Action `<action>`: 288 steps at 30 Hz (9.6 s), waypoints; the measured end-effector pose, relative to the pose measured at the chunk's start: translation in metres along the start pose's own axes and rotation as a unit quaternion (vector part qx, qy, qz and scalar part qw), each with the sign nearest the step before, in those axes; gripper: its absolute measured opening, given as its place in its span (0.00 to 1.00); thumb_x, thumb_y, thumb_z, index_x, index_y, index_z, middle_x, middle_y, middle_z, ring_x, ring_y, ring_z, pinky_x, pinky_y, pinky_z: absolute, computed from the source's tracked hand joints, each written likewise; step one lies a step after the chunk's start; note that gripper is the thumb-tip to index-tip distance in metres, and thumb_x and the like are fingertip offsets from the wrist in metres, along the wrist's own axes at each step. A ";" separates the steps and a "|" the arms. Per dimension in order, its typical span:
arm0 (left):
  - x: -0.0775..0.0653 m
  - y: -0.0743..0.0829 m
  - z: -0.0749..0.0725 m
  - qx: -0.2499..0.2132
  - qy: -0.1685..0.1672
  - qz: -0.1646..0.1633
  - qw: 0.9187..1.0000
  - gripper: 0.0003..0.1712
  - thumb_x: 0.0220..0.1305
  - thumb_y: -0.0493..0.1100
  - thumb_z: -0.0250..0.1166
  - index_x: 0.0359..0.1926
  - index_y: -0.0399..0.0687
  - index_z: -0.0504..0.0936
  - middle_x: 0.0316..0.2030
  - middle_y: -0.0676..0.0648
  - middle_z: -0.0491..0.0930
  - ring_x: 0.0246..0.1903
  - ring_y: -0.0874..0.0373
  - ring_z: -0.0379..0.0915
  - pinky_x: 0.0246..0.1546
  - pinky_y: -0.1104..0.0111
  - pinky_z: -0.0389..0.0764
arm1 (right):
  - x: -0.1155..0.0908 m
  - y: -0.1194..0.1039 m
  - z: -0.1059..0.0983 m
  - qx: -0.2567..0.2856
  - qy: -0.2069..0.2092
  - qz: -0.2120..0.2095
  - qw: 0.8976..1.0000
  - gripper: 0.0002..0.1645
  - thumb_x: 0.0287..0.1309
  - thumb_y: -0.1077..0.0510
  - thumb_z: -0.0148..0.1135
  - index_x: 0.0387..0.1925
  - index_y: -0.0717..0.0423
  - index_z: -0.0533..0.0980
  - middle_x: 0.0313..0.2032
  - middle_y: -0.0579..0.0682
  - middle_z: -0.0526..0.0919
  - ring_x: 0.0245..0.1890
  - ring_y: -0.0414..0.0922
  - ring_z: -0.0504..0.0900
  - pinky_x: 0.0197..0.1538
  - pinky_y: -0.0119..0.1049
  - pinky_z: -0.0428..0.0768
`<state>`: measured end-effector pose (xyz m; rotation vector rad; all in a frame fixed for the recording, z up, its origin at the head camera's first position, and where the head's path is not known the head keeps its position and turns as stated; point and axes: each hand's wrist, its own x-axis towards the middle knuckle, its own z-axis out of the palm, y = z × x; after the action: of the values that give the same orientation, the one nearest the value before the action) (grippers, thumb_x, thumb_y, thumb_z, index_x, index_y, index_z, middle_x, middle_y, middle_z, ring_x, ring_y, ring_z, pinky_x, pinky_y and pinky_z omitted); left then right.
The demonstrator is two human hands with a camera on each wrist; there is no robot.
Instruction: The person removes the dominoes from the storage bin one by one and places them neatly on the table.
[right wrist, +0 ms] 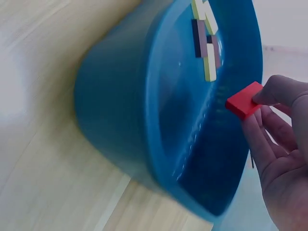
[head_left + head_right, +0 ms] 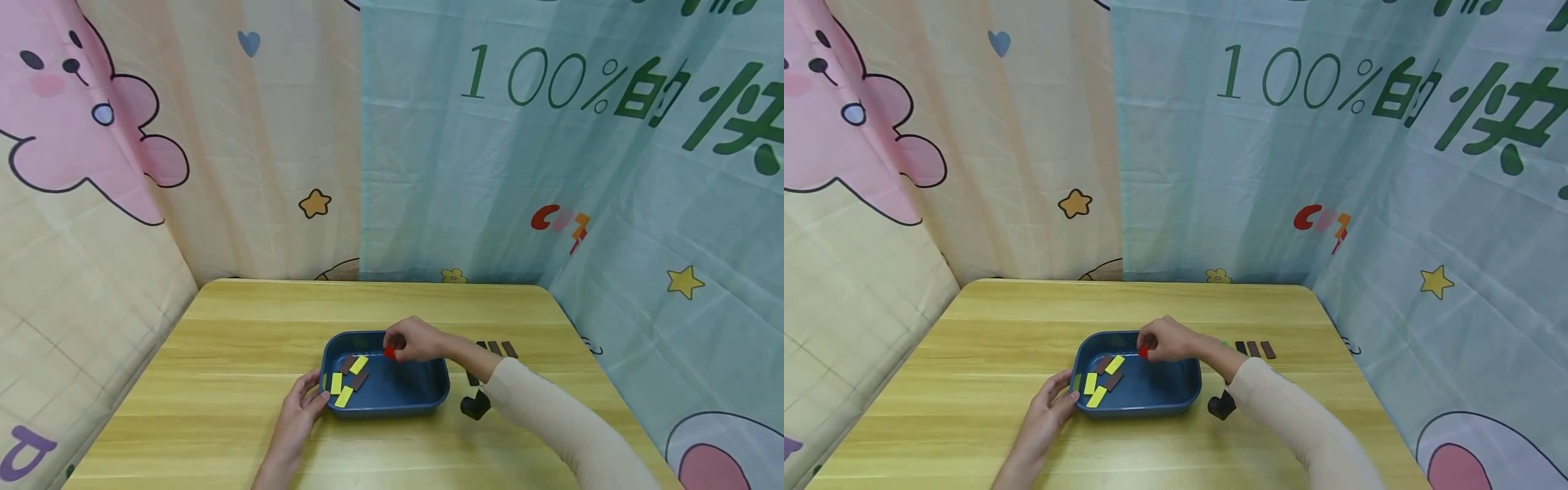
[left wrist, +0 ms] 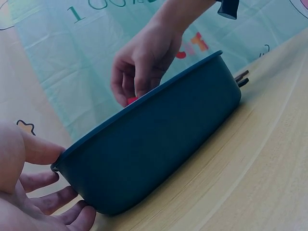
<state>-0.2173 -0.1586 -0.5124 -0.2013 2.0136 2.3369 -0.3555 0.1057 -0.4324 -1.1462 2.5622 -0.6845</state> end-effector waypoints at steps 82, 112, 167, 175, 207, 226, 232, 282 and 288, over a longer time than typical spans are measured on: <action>0.003 0.000 -0.001 0.012 -0.007 -0.007 1.000 0.31 0.77 0.34 0.56 0.76 0.35 0.59 0.73 0.31 0.59 0.71 0.35 0.59 0.62 0.59 0.75 | -0.175 0.117 0.023 0.118 0.205 0.262 0.936 0.07 0.59 0.68 0.69 0.41 0.64 0.84 0.32 0.47 0.82 0.32 0.45 0.77 0.32 0.37 0.79; 0.002 0.002 0.001 0.007 -0.003 -0.017 1.000 0.31 0.76 0.32 0.55 0.75 0.35 0.60 0.73 0.31 0.60 0.71 0.36 0.59 0.61 0.60 0.76 | -0.148 0.091 -0.008 0.095 0.171 0.211 0.958 0.12 0.62 0.64 0.71 0.45 0.67 0.84 0.36 0.47 0.84 0.36 0.43 0.81 0.41 0.38 0.83; 0.004 0.003 0.000 0.020 0.000 -0.013 1.000 0.31 0.76 0.33 0.56 0.75 0.36 0.60 0.73 0.32 0.60 0.71 0.36 0.60 0.64 0.56 0.73 | -0.004 0.010 -0.031 0.042 -0.005 0.007 0.999 0.16 0.63 0.61 0.73 0.51 0.62 0.84 0.43 0.50 0.88 0.42 0.38 0.86 0.48 0.31 0.83; 0.004 0.002 -0.001 0.018 -0.003 -0.014 1.000 0.31 0.76 0.32 0.56 0.75 0.36 0.60 0.73 0.32 0.60 0.71 0.36 0.60 0.63 0.59 0.75 | 0.030 0.000 -0.014 0.015 -0.049 -0.051 0.997 0.14 0.63 0.63 0.72 0.50 0.60 0.86 0.43 0.47 0.89 0.40 0.33 0.84 0.48 0.27 0.81; 0.001 0.001 -0.001 0.020 -0.002 -0.001 1.000 0.30 0.75 0.32 0.57 0.74 0.36 0.63 0.72 0.32 0.62 0.70 0.36 0.62 0.60 0.62 0.75 | 0.080 -0.015 0.046 -0.076 -0.194 -0.101 0.973 0.15 0.54 0.63 0.80 0.45 0.55 0.89 0.41 0.40 0.88 0.38 0.25 0.81 0.43 0.18 0.78; 0.003 -0.002 -0.003 0.018 0.001 0.000 1.000 0.29 0.76 0.32 0.57 0.74 0.36 0.64 0.72 0.31 0.63 0.69 0.36 0.63 0.60 0.60 0.75 | 0.077 -0.023 0.042 -0.109 -0.163 -0.124 0.973 0.12 0.66 0.64 0.67 0.49 0.54 0.87 0.38 0.37 0.87 0.35 0.26 0.79 0.41 0.19 0.76; 0.003 -0.001 -0.002 0.021 0.005 -0.002 1.000 0.29 0.76 0.32 0.57 0.74 0.36 0.63 0.72 0.30 0.62 0.69 0.34 0.61 0.65 0.51 0.71 | 0.073 -0.020 0.039 -0.058 -0.119 -0.072 0.989 0.09 0.60 0.66 0.68 0.43 0.56 0.85 0.33 0.40 0.84 0.31 0.31 0.79 0.36 0.22 0.78; 0.007 0.005 0.005 0.020 0.005 0.001 1.000 0.29 0.75 0.30 0.57 0.74 0.37 0.64 0.72 0.33 0.63 0.70 0.36 0.62 0.67 0.50 0.70 | -0.027 0.036 -0.013 0.205 0.097 0.065 0.972 0.06 0.60 0.69 0.59 0.39 0.61 0.77 0.29 0.49 0.80 0.29 0.44 0.78 0.36 0.45 0.84; 0.005 0.006 0.003 0.025 0.002 0.011 1.000 0.29 0.75 0.29 0.56 0.74 0.34 0.62 0.71 0.31 0.63 0.69 0.36 0.62 0.64 0.57 0.73 | -0.037 0.044 -0.015 0.230 0.113 0.074 0.964 0.06 0.62 0.68 0.59 0.41 0.62 0.77 0.32 0.51 0.81 0.31 0.46 0.78 0.37 0.44 0.84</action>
<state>-0.2237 -0.1565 -0.5063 -0.1833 2.0846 2.2960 -0.3650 0.1632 -0.4406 -0.7504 2.4320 -1.3486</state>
